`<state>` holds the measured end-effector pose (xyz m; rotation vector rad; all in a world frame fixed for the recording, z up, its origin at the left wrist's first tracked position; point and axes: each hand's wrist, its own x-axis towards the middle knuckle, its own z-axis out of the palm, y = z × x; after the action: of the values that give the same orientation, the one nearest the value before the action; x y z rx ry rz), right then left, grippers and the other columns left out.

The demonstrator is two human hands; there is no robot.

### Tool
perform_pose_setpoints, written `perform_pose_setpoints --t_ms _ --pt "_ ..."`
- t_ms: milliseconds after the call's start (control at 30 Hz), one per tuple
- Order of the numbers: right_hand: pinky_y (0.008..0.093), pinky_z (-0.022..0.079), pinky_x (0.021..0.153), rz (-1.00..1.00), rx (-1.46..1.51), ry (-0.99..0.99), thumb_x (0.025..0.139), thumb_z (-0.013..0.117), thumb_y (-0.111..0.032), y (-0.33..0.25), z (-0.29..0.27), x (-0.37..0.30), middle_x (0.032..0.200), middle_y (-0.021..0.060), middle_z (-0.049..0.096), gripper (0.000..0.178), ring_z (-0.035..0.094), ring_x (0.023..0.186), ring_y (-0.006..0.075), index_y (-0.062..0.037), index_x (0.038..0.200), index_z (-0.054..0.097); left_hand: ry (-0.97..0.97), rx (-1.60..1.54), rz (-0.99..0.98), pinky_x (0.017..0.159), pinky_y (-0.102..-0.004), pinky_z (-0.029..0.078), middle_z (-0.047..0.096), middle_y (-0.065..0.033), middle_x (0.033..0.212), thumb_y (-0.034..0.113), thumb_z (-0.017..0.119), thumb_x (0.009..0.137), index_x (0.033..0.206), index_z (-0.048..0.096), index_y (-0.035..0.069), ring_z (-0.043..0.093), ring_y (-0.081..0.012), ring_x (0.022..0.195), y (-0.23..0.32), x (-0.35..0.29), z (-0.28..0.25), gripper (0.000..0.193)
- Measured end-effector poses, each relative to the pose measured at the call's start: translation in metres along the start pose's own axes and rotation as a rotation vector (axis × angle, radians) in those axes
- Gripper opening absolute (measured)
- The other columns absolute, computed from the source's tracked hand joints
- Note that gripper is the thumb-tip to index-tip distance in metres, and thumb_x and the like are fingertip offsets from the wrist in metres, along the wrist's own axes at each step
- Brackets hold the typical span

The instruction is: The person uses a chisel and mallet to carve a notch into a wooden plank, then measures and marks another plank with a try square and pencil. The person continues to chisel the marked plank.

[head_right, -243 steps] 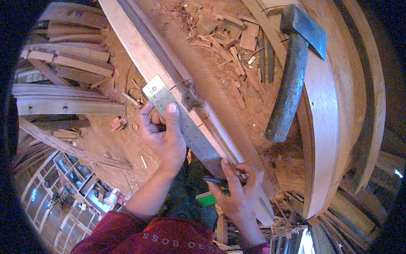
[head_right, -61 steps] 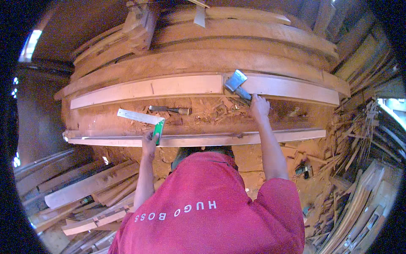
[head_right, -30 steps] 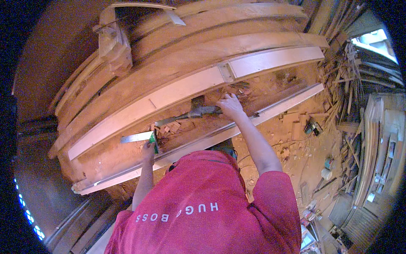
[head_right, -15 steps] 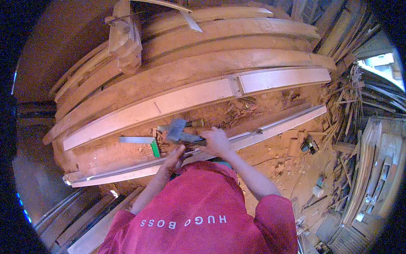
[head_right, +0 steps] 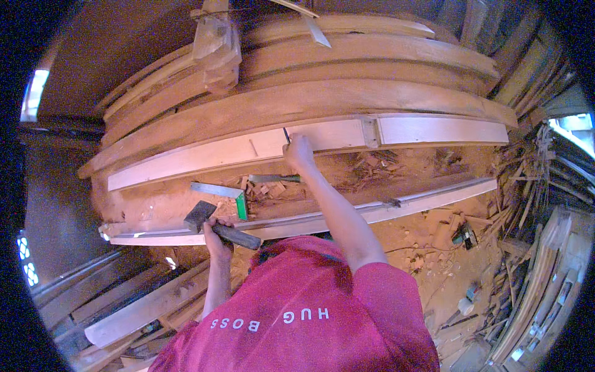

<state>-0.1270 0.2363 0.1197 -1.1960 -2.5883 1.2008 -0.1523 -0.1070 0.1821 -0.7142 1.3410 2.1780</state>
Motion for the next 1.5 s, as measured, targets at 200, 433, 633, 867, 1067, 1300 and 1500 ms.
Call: perform_pose_setpoints --t_ms 200,433,633,867,1067,1300,1500 --pt "0.0487 0.056 0.085 0.097 -0.231 0.177 0.083 0.074 -0.025 0.002 0.021 0.014 0.103 0.0246 0.071 0.038 0.070 0.095 0.0380 -0.0001 0.112 0.070 0.061 0.307 0.161 0.071 -0.0382 0.052 0.063 -0.0080 0.079 0.016 0.055 0.095 0.099 0.055 0.005 0.062 -0.0212 0.071 -0.009 -0.030 0.006 0.012" --pt "0.0422 0.055 0.088 -0.292 0.007 -0.728 0.082 0.081 -0.037 -0.045 -0.044 -0.079 0.115 0.0241 0.069 0.060 0.069 0.099 0.0349 0.0001 0.125 0.062 -0.094 0.731 0.237 0.080 -0.0319 0.047 0.064 -0.0051 0.093 0.032 0.062 0.100 0.107 0.061 0.002 0.058 -0.0147 0.089 -0.030 -0.041 0.055 0.030" --pt "0.0474 0.052 0.085 -0.011 0.352 -0.340 0.074 0.075 -0.027 0.013 -0.045 -0.182 0.097 0.0254 0.068 0.053 0.068 0.093 0.0396 0.0002 0.117 0.062 -0.791 1.089 0.202 0.099 -0.0399 0.045 0.061 -0.0165 0.121 0.048 0.057 0.101 0.130 0.056 0.000 0.057 -0.0268 0.112 -0.095 -0.010 0.106 0.056" --pt "0.0393 0.051 0.069 0.208 0.269 0.410 0.077 0.075 -0.017 0.068 -0.134 -0.296 0.080 0.0130 0.063 0.037 0.062 0.074 0.0231 -0.0013 0.108 0.061 -0.962 1.903 0.894 0.103 -0.0499 0.042 0.056 -0.0175 0.129 0.039 0.071 0.088 0.136 0.053 0.009 0.052 -0.0381 0.122 -0.156 0.075 0.108 0.060" --pt "0.0332 0.047 0.061 0.540 0.477 0.647 0.081 0.074 -0.013 0.151 -0.167 -0.396 0.074 0.0011 0.057 0.028 0.056 0.067 0.0127 -0.0036 0.102 0.060 -1.025 2.244 1.173 0.097 -0.0535 0.043 0.059 -0.0146 0.123 0.027 0.072 0.083 0.127 0.055 0.008 0.052 -0.0336 0.122 -0.176 0.092 0.121 0.050" --pt "0.0294 0.040 0.047 0.689 0.673 0.830 0.080 0.072 -0.011 0.228 -0.145 -0.481 0.065 -0.0008 0.051 0.021 0.050 0.052 0.0090 -0.0057 0.090 0.054 -1.004 1.950 1.088 0.085 -0.0487 0.050 0.054 -0.0184 0.121 0.009 0.073 0.083 0.125 0.053 0.007 0.062 -0.0388 0.100 -0.157 0.077 0.151 0.047" --pt "0.0295 0.044 0.047 0.702 0.681 0.839 0.085 0.073 -0.016 0.254 -0.186 -0.518 0.066 -0.0009 0.050 0.023 0.051 0.053 0.0099 -0.0054 0.092 0.055 -0.909 1.112 1.273 0.070 -0.0384 0.052 0.060 -0.0141 0.097 0.014 0.069 0.093 0.111 0.056 0.002 0.063 -0.0257 0.084 -0.132 -0.052 0.237 0.024"
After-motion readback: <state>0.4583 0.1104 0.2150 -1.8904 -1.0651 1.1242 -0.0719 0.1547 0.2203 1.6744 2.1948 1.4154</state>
